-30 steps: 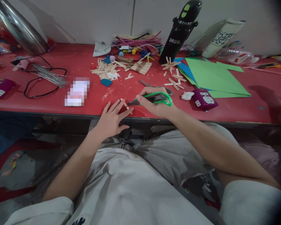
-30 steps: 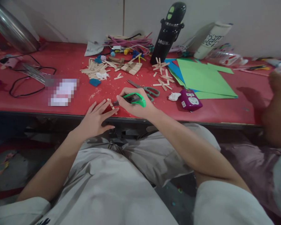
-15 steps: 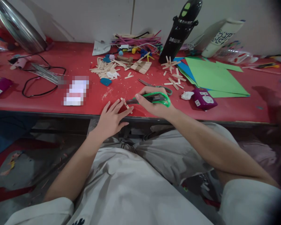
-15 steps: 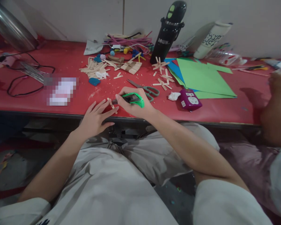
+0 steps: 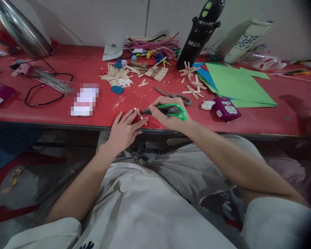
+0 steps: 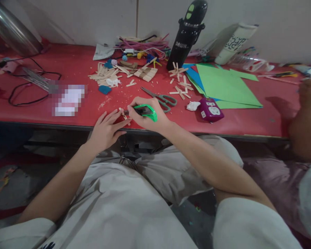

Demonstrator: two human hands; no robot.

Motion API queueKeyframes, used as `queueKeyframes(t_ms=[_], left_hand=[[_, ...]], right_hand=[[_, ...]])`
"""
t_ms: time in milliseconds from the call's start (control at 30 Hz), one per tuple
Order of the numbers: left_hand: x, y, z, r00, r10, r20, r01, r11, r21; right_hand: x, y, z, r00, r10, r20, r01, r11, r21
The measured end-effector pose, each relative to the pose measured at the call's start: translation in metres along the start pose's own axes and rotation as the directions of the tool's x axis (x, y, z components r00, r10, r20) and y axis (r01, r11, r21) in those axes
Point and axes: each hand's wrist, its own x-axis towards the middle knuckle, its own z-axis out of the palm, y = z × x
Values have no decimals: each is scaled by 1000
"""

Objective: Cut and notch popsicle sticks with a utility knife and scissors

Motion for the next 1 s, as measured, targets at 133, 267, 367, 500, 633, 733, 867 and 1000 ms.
queueKeyframes(t_ms=[133, 267, 367, 500, 633, 733, 867, 1000], left_hand=[[0, 0, 1, 1000, -3, -6, 3, 1000, -11], [0, 1, 1, 1000, -9, -3, 9, 1000, -9], [0, 2, 1, 1000, -9, 0, 9, 1000, -11], [0, 1, 1, 1000, -13, -1, 13, 1000, -8], [0, 1, 0, 1000, -14, 7, 14, 1000, -6], [0, 1, 0, 1000, -14, 7, 14, 1000, -6], [0, 1, 0, 1000, -15, 3, 15, 1000, -9], [0, 1, 1, 1000, -14, 0, 14, 1000, -6]], right_hand=[[-1, 0, 0, 1000, -19, 4, 19, 1000, -9], [0, 0, 0, 1000, -10, -15, 9, 1000, -6], [0, 1, 0, 1000, -8, -2, 8, 1000, -12], [0, 4, -1, 1000, -16, 4, 16, 1000, -9], [-1, 4, -3, 1000, -14, 10, 15, 1000, -12], [0, 5, -3, 1000, -1, 3, 1, 1000, -21], [0, 5, -3, 1000, 4, 7, -4, 1000, -10], [1, 4, -2, 1000, -5, 5, 5, 1000, -3]])
